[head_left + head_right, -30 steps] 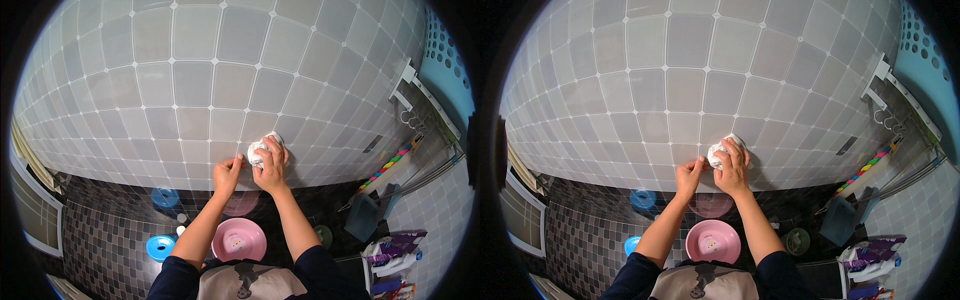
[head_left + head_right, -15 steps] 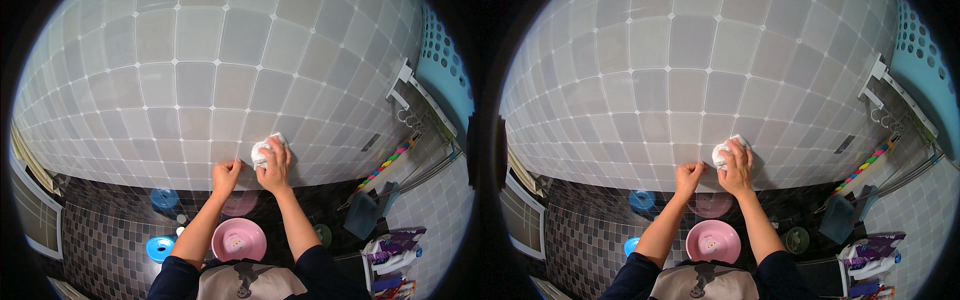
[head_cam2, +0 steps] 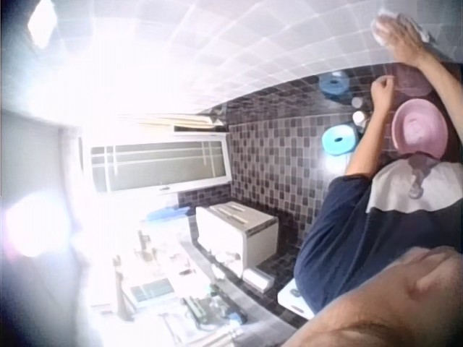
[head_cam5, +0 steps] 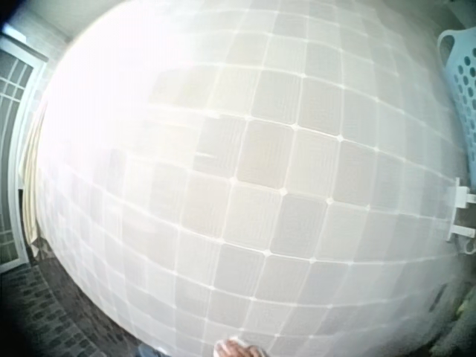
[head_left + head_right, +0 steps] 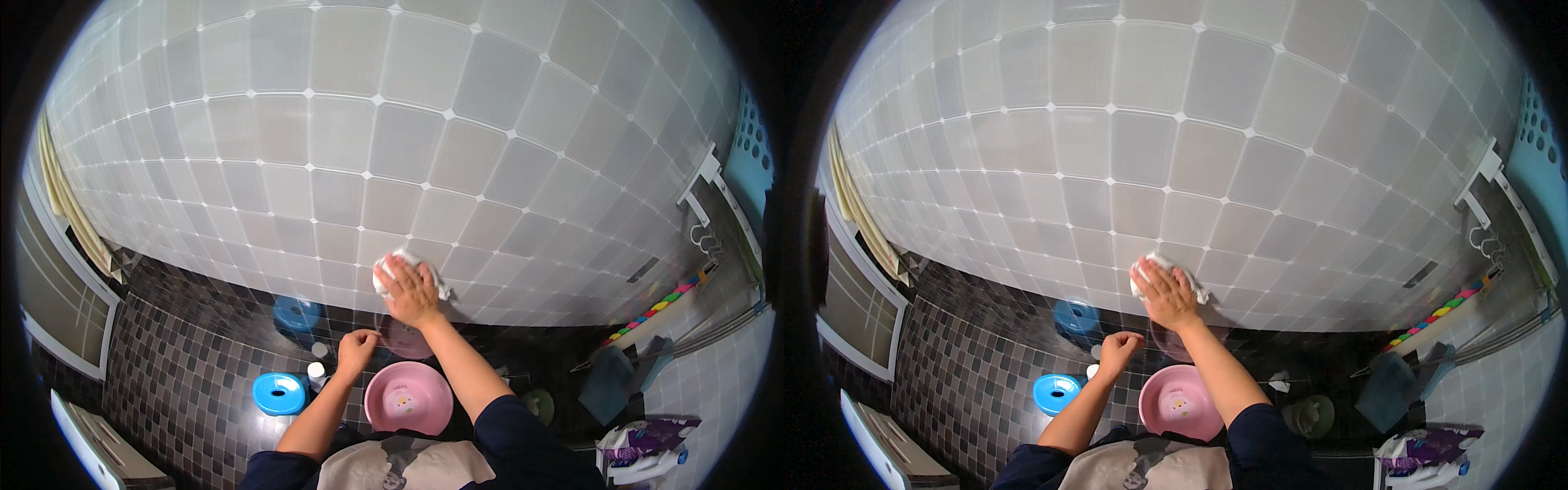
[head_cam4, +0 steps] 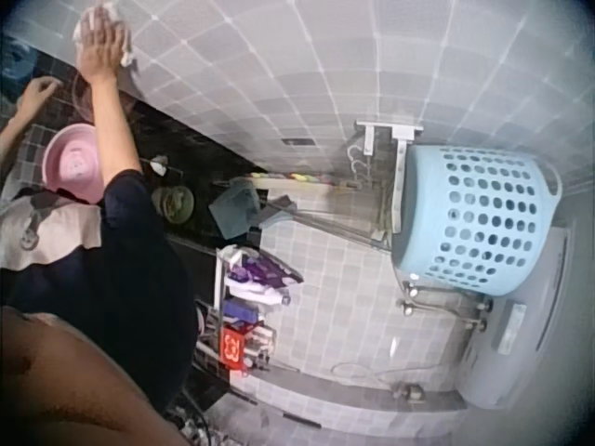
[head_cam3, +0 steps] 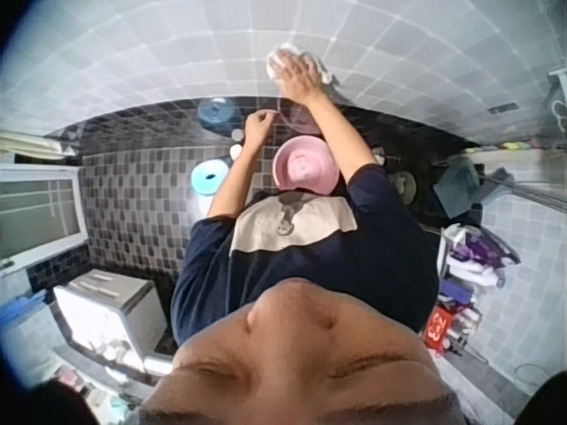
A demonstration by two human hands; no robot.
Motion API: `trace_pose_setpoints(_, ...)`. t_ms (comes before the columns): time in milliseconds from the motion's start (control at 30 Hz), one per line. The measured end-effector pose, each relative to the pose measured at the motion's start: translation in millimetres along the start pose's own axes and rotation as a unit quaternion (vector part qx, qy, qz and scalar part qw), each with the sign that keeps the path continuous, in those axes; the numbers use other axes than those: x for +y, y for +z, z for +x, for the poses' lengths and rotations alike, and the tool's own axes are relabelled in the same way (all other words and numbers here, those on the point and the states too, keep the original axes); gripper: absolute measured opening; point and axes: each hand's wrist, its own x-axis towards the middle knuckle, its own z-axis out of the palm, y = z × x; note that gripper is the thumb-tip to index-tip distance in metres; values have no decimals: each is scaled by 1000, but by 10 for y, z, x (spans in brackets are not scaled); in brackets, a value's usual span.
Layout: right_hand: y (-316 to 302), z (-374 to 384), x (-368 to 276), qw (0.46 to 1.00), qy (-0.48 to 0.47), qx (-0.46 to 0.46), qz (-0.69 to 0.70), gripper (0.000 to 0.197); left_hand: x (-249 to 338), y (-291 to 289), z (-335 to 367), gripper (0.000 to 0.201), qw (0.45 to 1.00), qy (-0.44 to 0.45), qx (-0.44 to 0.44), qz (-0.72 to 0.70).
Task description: The person cleans a tiled wall in a bathroom by hand with a cloth.
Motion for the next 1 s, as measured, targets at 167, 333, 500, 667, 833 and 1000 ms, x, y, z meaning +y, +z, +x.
trace_pose_setpoints(167,-10,13,-28,992,-94,-56,-59,64,-108,-358,-216,22,999,-6,50,-14)
trace_pose_setpoints(333,-566,873,67,996,-1,87,4,64,-283,-442,-289,23,997,-19,63,-27)
trace_pose_setpoints(500,-839,1503,-58,981,25,194,-22,66,-328,-462,-304,23,997,-23,65,-37)
trace_pose_setpoints(667,-148,1021,-420,998,-65,-6,18,65,-246,-457,-250,24,998,-4,57,-35)
trace_pose_setpoints(833,104,321,-355,988,-118,-99,16,64,-191,-598,-244,24,997,15,68,-45)
trace_pose_setpoints(1000,-427,1,249,991,-28,-119,-48,65,-288,-682,-259,23,996,24,67,-63)
